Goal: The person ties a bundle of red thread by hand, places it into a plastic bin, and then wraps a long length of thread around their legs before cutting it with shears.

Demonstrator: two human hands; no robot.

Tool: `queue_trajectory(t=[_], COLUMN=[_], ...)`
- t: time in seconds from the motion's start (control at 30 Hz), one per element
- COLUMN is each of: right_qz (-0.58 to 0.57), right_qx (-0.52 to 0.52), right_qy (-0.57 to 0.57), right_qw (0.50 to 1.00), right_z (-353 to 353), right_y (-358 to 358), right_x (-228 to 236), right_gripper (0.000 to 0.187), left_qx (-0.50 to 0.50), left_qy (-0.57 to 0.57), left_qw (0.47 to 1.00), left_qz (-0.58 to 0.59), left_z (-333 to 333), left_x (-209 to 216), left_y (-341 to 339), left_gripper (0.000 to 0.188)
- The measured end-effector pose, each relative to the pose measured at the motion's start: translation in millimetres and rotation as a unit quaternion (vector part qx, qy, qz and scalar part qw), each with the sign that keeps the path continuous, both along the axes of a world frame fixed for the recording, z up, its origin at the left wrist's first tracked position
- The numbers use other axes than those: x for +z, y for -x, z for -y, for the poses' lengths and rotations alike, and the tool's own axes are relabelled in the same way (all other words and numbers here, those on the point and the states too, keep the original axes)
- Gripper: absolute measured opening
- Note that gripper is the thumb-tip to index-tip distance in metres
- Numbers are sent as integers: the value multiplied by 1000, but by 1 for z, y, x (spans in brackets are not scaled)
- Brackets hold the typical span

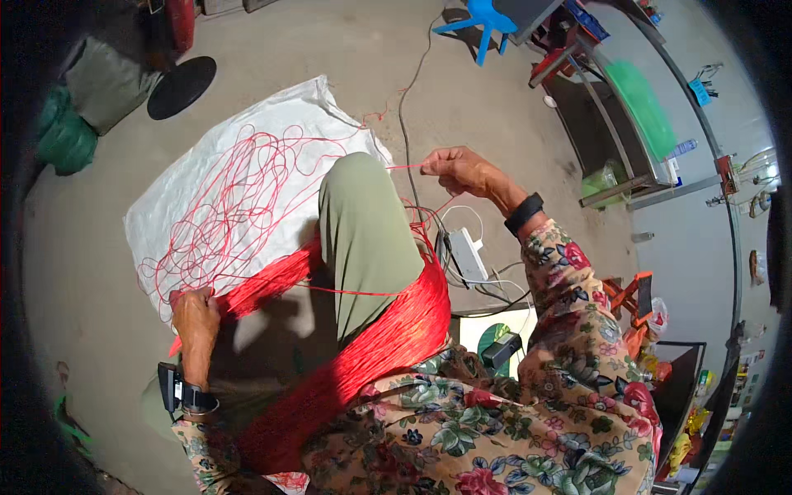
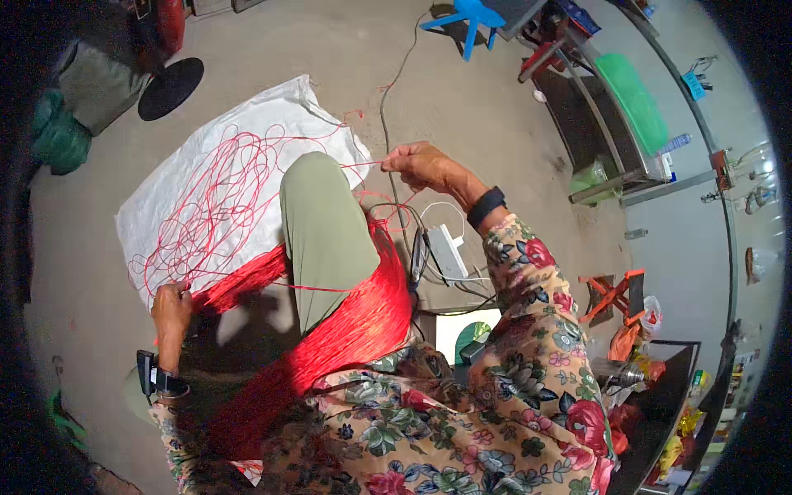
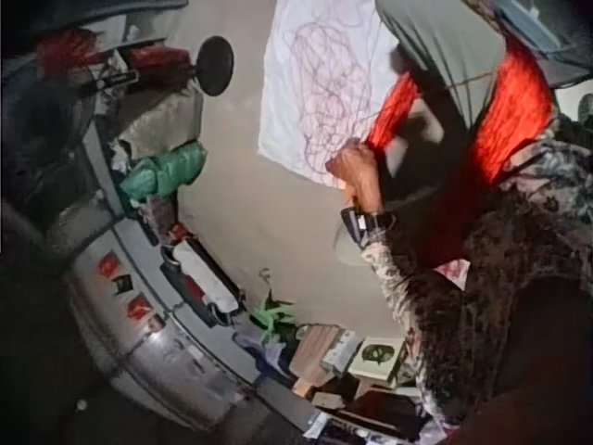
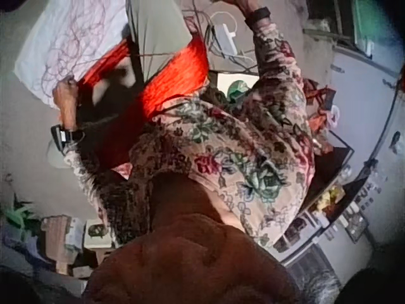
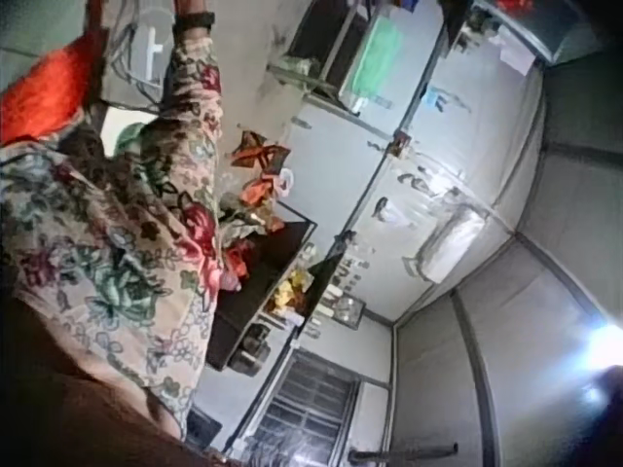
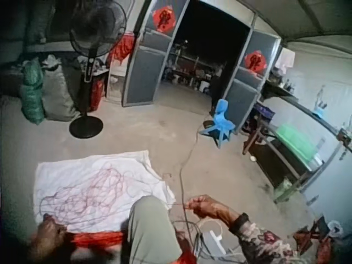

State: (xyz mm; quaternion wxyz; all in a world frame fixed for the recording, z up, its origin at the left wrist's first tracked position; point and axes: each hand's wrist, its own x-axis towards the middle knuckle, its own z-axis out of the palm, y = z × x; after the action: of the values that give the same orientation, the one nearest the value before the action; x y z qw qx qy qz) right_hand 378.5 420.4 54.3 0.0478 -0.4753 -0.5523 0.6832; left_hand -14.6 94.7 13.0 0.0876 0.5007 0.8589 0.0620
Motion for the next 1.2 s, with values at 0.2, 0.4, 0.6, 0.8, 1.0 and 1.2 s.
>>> queue_trajectory(t=[0.2, 0.4, 0.6, 0.8, 1.0, 1.2], right_qz=[-24, -35, -40, -87, -41, -46], right_qx=[-14, -32, -33, -20, 38, -84], right_qy=[-36, -123, -99, -67, -210, -71], right_qw=[999, 991, 994, 994, 976, 993], right_z=[-7, -8, -11, -16, -17, -9], right_y=[4, -11, -25, -13, -26, -12], right_x=[-6, -48, -78, -41, -88, -66], right_gripper=[12, 18, 19, 17, 18, 14], left_qx=[-1, -11, 28, -23, -12, 20], left_qy=[6, 37, 42, 8, 35, 33], left_qw=[1000, 999, 997, 999, 998, 992], left_qz=[15, 13, 60, 43, 53, 117], left_z=[3, -3, -7, -2, -14, -9], left_x=[5, 21, 25, 9, 23, 19], left_y=[-1, -18, -39, -26, -36, -35], left_gripper=[16, 15, 11, 18, 22, 24])
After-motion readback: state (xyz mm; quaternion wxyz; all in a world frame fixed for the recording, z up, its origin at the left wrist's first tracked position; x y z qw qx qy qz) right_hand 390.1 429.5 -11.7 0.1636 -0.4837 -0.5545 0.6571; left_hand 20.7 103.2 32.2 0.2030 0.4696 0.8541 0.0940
